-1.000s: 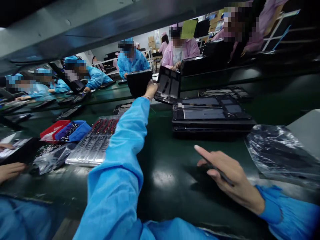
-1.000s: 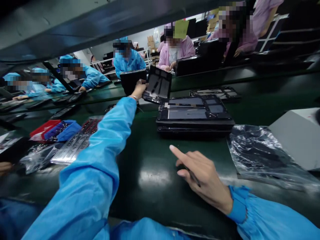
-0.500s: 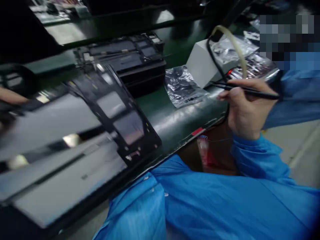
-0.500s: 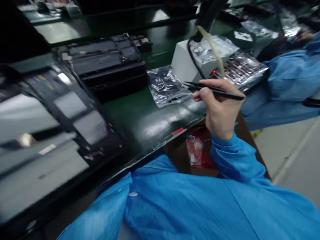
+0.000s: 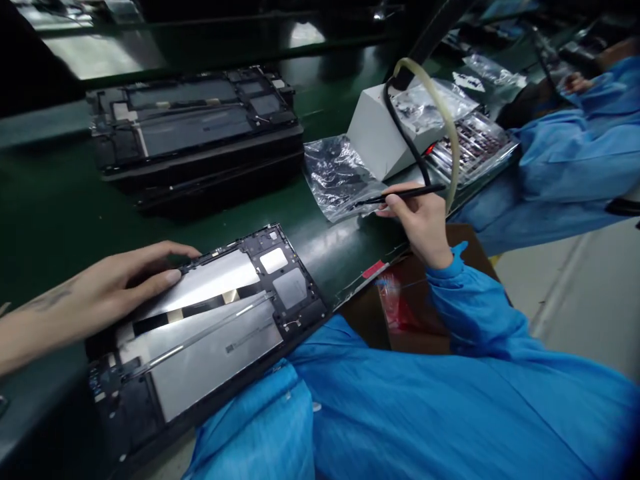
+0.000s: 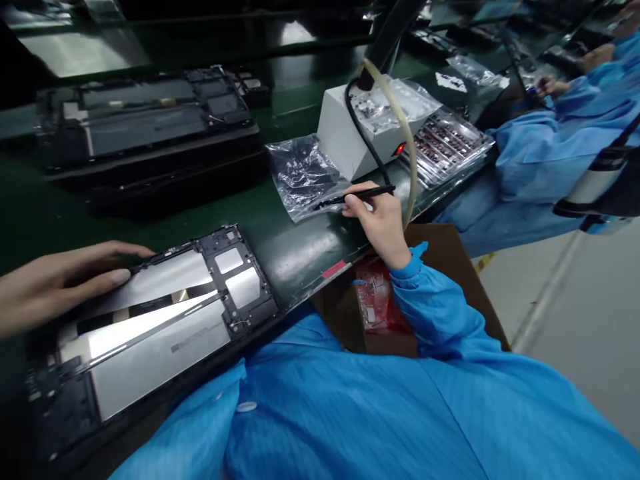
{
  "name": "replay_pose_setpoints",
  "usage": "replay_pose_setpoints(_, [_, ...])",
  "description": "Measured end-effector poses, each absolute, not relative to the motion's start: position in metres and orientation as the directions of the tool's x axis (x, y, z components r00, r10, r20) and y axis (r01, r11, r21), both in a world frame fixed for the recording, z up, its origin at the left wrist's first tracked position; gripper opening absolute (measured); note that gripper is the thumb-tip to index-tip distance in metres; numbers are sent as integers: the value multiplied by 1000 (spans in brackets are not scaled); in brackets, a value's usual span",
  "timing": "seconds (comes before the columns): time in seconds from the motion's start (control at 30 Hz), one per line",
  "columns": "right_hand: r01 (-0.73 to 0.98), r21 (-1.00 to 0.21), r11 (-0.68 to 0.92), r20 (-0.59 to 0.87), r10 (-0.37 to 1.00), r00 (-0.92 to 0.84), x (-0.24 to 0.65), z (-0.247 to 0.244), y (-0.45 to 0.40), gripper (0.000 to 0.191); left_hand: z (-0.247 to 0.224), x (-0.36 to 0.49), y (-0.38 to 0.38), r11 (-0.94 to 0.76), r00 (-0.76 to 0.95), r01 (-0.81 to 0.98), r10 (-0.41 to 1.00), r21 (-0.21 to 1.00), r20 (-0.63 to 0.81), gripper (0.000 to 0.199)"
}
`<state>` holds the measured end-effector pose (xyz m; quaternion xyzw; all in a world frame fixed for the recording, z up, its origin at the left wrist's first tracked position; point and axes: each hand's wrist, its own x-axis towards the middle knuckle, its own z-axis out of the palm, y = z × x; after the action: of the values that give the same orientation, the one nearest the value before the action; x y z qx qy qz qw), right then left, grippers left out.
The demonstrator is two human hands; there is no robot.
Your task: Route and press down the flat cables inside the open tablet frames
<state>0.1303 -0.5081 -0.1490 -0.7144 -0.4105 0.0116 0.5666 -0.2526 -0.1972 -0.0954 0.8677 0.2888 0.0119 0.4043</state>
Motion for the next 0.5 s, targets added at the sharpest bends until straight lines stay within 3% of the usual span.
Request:
replay_pose_setpoints(0.1, [551,-835,-12,435,598,673,128,-148,-506,32,-100,-262,-200,-708,854,512,482,486,-197,35])
replay_pose_setpoints(0.33, [555,-831,-43,420,606,675,126,-145,-504,31,-89,-262,-218,-627,803,581,545,518,-241,24])
replay_pose_setpoints(0.5, [585,-810,-40,444,611,656,126,-145,-503,29,-91,-261,-219,-623,794,594,556,509,-246,29])
